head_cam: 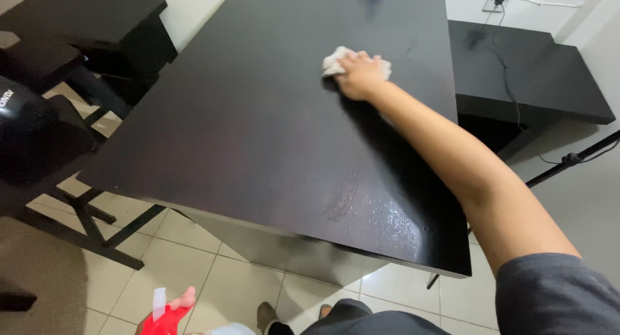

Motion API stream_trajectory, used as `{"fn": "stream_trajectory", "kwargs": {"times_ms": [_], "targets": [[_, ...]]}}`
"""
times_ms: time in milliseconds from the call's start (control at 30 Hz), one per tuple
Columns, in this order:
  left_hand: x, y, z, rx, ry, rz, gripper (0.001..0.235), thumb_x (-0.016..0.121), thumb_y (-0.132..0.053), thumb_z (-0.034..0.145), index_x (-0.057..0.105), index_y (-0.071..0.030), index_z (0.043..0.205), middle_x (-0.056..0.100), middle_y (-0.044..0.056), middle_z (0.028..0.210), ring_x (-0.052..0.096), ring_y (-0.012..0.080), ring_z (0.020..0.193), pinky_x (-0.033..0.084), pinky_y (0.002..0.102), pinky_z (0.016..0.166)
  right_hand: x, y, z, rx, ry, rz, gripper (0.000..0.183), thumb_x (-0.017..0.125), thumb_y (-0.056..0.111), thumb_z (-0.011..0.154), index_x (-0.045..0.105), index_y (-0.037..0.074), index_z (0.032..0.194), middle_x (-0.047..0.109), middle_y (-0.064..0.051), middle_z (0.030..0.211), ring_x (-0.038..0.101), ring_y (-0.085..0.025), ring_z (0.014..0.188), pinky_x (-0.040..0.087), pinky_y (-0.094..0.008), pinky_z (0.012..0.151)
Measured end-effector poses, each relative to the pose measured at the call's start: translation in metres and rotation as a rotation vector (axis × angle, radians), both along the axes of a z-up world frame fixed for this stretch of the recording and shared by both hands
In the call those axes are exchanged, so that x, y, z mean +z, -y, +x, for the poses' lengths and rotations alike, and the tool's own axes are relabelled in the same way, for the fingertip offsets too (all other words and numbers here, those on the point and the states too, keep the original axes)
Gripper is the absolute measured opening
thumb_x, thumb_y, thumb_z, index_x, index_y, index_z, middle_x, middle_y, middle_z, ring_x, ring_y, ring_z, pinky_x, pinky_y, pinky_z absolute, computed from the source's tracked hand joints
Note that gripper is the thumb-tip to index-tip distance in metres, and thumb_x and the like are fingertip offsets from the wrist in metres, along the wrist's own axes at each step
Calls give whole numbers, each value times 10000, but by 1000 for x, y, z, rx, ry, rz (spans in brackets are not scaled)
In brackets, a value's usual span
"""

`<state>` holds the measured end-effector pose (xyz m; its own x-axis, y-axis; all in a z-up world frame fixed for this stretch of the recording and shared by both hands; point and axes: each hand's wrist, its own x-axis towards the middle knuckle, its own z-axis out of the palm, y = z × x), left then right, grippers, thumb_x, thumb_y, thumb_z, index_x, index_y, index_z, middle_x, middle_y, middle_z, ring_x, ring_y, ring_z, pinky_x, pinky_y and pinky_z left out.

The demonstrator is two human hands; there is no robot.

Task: The recorder is spraying cleaning solution on a black table and wiping it thoroughly with a cloth.

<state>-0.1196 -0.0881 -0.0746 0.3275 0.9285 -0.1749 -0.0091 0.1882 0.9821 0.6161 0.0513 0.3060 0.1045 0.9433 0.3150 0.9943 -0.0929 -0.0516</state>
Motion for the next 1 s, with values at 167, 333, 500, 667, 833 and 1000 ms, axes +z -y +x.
{"fn": "stream_trajectory", "kwargs": {"times_ms": [167,333,500,667,833,1000], "targets": [[-50,-18,-18,13,-97,8,430,675,9,904,559,151,1294,677,272,1298,611,443,1157,574,560,861,41,57,-153,371,118,-72,310,615,338,950,671,142,1184,675,-143,1254,664,-380,1128,495,-590,943],[190,69,131,39,-145,398,638,716,-33,725,474,58,1308,636,214,1298,583,288,1305,706,423,723,22,180,-187,952,-137,30,616,679,166,841,555,139,1444,451,-187,1551,414,-406,1424,258,-650,1144],[202,53,154,-46,-111,398,564,693,-51,767,501,52,1287,624,223,1318,551,303,1362,722,437,733,40,241,-129,1023,-301,-126,685,648,2,796,573,208,1446,443,-127,1620,362,-363,1536,180,-609,1235],[219,75,188,90,28,559,685,698,-134,825,412,22,1427,629,195,1271,604,316,1299,707,381,684,12,185,5,502,-163,54,718,618,-42,793,558,194,1469,619,-109,1442,550,-342,1261,372,-533,1165],[222,65,176,-95,-88,524,518,719,-115,816,566,34,1288,661,214,1275,595,353,1354,698,438,814,-20,136,47,234,-24,184,575,666,136,895,534,87,1453,543,-214,1467,469,-453,1344,272,-666,1089],[230,51,190,-191,-27,449,583,710,-145,820,485,33,1328,628,185,1280,551,340,1357,723,431,716,16,228,-72,393,-169,110,624,671,111,806,553,124,1418,525,-205,1484,465,-415,1338,329,-616,1120]]}}
